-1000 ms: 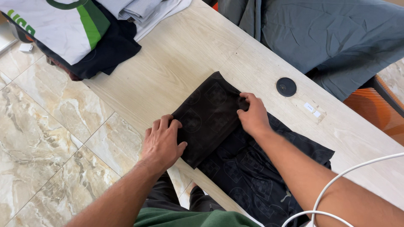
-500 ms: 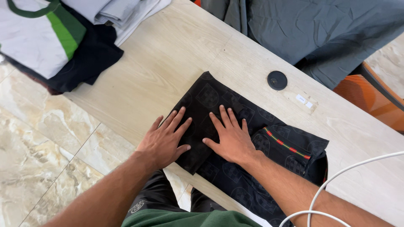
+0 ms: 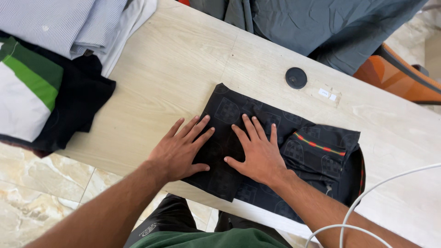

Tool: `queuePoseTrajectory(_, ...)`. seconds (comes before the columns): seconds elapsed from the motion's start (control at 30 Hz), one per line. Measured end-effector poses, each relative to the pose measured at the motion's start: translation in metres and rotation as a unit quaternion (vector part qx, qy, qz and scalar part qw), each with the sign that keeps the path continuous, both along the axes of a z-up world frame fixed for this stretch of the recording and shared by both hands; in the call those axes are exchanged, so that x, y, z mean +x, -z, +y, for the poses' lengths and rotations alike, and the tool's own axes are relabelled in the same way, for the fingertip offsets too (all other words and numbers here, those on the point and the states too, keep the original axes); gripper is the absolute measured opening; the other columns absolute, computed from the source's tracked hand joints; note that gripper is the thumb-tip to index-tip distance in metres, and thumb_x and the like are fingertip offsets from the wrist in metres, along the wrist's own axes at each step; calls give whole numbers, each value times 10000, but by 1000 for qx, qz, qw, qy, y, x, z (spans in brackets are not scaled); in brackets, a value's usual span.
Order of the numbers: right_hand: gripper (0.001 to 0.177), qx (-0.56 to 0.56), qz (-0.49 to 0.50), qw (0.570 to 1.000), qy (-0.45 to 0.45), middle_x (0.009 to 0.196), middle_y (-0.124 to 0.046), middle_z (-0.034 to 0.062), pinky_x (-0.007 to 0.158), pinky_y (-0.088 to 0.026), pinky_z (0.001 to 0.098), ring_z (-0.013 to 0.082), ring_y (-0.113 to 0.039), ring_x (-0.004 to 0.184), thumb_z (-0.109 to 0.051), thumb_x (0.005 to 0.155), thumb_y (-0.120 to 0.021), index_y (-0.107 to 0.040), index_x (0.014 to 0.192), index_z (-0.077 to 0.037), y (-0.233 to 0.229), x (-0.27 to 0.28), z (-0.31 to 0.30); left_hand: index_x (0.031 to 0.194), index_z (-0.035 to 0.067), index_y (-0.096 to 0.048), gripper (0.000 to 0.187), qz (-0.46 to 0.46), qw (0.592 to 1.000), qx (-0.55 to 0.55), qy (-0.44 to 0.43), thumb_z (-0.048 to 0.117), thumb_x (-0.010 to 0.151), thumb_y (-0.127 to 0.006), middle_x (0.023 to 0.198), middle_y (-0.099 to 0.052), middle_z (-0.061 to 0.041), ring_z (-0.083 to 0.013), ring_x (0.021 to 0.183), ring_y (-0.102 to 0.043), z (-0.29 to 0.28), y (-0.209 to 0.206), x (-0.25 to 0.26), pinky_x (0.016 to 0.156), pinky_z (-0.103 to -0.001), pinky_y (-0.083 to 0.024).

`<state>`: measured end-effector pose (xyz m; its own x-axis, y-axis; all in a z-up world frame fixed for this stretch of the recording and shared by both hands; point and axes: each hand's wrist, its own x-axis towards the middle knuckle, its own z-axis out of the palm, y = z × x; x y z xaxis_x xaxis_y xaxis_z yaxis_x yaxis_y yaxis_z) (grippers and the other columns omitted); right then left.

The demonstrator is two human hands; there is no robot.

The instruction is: The person folds a black patterned polo shirt on a table, then retrieves a pair of beige trousers from a cardboard box and folds them. The folded shirt is placed on a stack of other folded clothes.

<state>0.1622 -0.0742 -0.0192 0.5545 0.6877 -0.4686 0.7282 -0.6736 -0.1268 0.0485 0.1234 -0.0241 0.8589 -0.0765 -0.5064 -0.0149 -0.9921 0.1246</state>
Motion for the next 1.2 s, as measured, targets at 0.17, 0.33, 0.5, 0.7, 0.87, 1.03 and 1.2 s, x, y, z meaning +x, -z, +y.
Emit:
queuePoseTrajectory(0.17, 926, 61, -14, 996, 58, 1673, -108, 195, 1204, -88, 628, 356, -84, 1539, -581, 863, -657, -257, 1586, -163, 9, -15, 9, 1612, 190, -91, 1228, 37, 994, 12, 103, 785, 731, -707, 1705, 28, -70, -235, 1568, 18, 28, -13, 28, 1271, -492, -18)
queuePoseTrajectory(0.33, 865, 64, -3, 988, 139, 1656, -90, 219, 1197, -130, 612, 385, -74, 1539, -529, 924, -615, -222, 1585, -135, 16, -32, 21, 1619, 185, -67, 1281, 40, 986, 29, 161, 783, 708, -741, 1706, 28, -75, -246, 1567, 26, 38, -16, 52, 1270, -502, -9)
queuePoseTrajectory(0.5, 788, 35, -27, 987, 151, 1662, -102, 215, 1183, -121, 651, 393, -73, 1543, -499, 971, -558, -225, 1593, -149, 22, -47, 25, 1630, 188, -13, 1332, 48, 979, 44, 194, 821, 696, -720, 1715, 53, -72, -246, 1570, 42, 38, -12, 63, 1271, -496, -7)
queuePoseTrajectory(0.7, 793, 96, -50, 984, 141, 1644, -143, 235, 1172, -110, 664, 404, -94, 1529, -543, 979, -522, -249, 1586, -111, 30, -58, 30, 1633, 200, 49, 1337, 91, 971, 66, 212, 876, 716, -651, 1720, 87, -60, -231, 1576, 70, 41, -8, 68, 1272, -516, -3)
queuePoseTrajectory(0.87, 751, 76, -20, 987, 137, 1651, -152, 205, 1182, -116, 646, 382, -92, 1537, -526, 983, -516, -275, 1576, -134, 29, -70, 35, 1638, 198, 42, 1306, 86, 972, 61, 210, 869, 738, -626, 1725, 76, -23, -209, 1577, 51, 48, -9, 68, 1272, -529, -28)
queuePoseTrajectory(1.03, 725, 73, -28, 986, 151, 1656, -148, 194, 1182, -126, 642, 377, -96, 1536, -492, 982, -520, -276, 1577, -157, 26, -79, 42, 1638, 199, 53, 1273, 92, 971, 71, 210, 859, 766, -597, 1725, 97, -18, -201, 1577, 58, 52, -11, 65, 1272, -533, -37)
queuePoseTrajectory(1.2, 812, 42, -25, 971, 236, 1659, -86, 205, 1167, -86, 680, 380, -57, 1535, -551, 949, -534, -219, 1588, -161, 30, -92, 51, 1637, 201, 82, 1260, 108, 967, 85, 214, 863, 786, -569, 1725, 129, -26, -213, 1579, 80, 56, -13, 61, 1269, -547, -43)
